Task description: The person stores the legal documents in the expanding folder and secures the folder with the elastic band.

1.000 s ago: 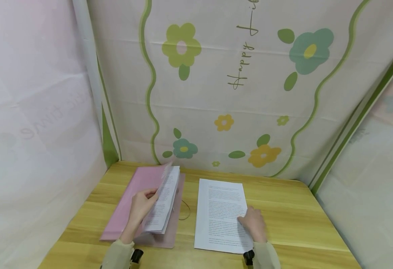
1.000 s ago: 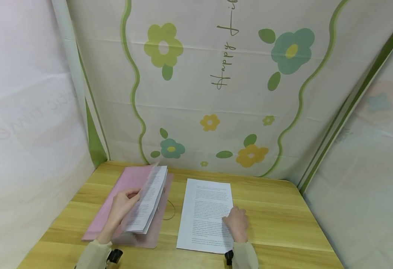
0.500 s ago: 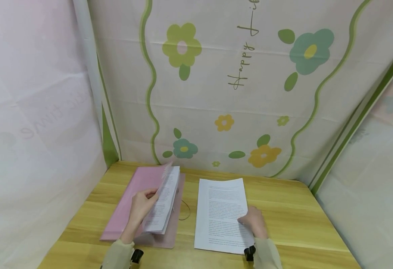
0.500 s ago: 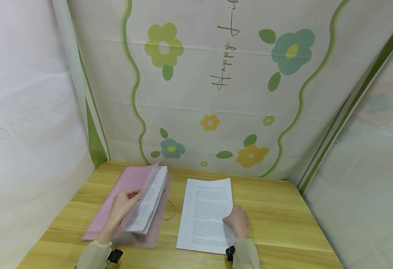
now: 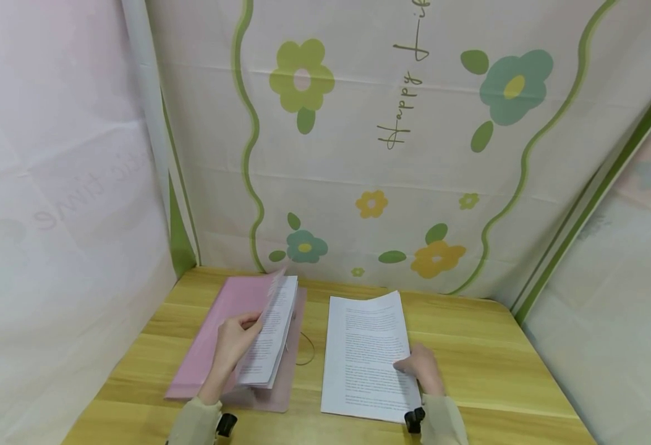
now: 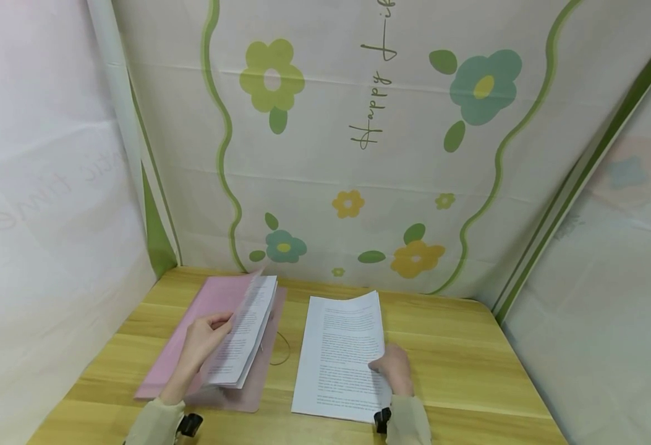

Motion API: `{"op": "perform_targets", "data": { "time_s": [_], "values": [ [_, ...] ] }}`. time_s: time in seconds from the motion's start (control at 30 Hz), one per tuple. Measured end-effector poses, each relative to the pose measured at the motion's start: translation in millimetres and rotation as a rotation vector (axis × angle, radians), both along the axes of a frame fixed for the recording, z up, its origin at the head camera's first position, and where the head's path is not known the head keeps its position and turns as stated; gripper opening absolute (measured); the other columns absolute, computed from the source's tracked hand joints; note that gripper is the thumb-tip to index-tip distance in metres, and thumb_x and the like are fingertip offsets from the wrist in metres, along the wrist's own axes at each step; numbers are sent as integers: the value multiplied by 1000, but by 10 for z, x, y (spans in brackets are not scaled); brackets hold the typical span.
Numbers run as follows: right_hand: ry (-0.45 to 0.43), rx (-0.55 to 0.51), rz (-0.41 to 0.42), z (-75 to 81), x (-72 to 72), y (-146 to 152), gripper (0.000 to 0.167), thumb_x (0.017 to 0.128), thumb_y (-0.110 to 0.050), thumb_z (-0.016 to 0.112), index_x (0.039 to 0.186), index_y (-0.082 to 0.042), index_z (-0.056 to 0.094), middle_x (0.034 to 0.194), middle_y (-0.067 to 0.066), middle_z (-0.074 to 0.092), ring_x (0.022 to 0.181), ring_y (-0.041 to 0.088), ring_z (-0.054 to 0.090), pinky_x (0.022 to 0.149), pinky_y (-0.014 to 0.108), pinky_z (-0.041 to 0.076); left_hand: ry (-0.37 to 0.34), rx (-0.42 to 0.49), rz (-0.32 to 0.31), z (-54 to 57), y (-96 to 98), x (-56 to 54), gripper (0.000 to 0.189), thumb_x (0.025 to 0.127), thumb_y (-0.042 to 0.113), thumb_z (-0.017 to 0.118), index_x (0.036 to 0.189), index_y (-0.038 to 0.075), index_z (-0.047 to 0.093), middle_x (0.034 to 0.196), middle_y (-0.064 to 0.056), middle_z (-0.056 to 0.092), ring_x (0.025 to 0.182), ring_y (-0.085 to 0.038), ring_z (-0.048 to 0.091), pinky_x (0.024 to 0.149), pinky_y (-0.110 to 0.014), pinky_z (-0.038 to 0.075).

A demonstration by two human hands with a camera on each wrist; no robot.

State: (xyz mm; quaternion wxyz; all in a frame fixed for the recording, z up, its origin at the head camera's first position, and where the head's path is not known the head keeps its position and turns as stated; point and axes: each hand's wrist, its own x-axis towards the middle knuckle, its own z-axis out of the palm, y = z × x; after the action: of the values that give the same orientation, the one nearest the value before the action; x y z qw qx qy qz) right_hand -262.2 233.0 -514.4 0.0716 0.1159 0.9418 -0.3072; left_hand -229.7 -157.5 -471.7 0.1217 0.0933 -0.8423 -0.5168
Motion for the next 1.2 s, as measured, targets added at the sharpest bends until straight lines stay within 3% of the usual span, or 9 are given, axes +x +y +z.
{"op": "perform_targets", "data": {
  "time_s": [0.43,0.67,0.77,0.9,1.03,1.2],
  "values": [
    [15,-54,1,-80,18,18,50,77,-5,75,114,19,51,98,30,62,82,32,63,67,38,51,4,1,-1,-3,4,13,28,89,14,67,111,-2,74,100,-19,76,85,-19,74,65,-16,50],
    [36,-24,14,-95,30,33,53,75,-8,78,113,19,53,100,31,63,83,33,63,71,41,52,-4,3,-3,-15,3,17,28,89,14,66,111,-2,74,99,-18,77,81,-15,72,64,-17,49],
    [56,-33,31,-81,49,40,50,75,-7,76,113,19,56,101,30,65,83,31,63,70,41,52,-6,-12,2,-11,4,17,27,89,14,66,110,-1,74,98,-17,77,82,-14,73,64,-17,49],
    [75,-34,49,-34,82,56,38,82,-2,63,114,17,59,101,29,67,79,28,63,66,38,50,-11,-23,2,1,2,15,28,89,14,65,110,-1,74,99,-18,77,85,-18,74,65,-18,50],
    [92,-27,58,0,90,89,25,87,-1,51,103,13,64,94,25,67,72,25,57,61,32,44,-11,-22,-7,17,-1,16,29,90,15,65,112,-2,73,102,-19,76,90,-24,74,67,-20,52],
    [138,-47,67,-24,65,144,18,85,-1,52,92,7,66,87,20,67,69,22,54,58,29,40,-5,-29,-13,29,3,18,29,90,15,65,112,-2,73,103,-19,76,92,-25,74,69,-21,52]
  ]
}}
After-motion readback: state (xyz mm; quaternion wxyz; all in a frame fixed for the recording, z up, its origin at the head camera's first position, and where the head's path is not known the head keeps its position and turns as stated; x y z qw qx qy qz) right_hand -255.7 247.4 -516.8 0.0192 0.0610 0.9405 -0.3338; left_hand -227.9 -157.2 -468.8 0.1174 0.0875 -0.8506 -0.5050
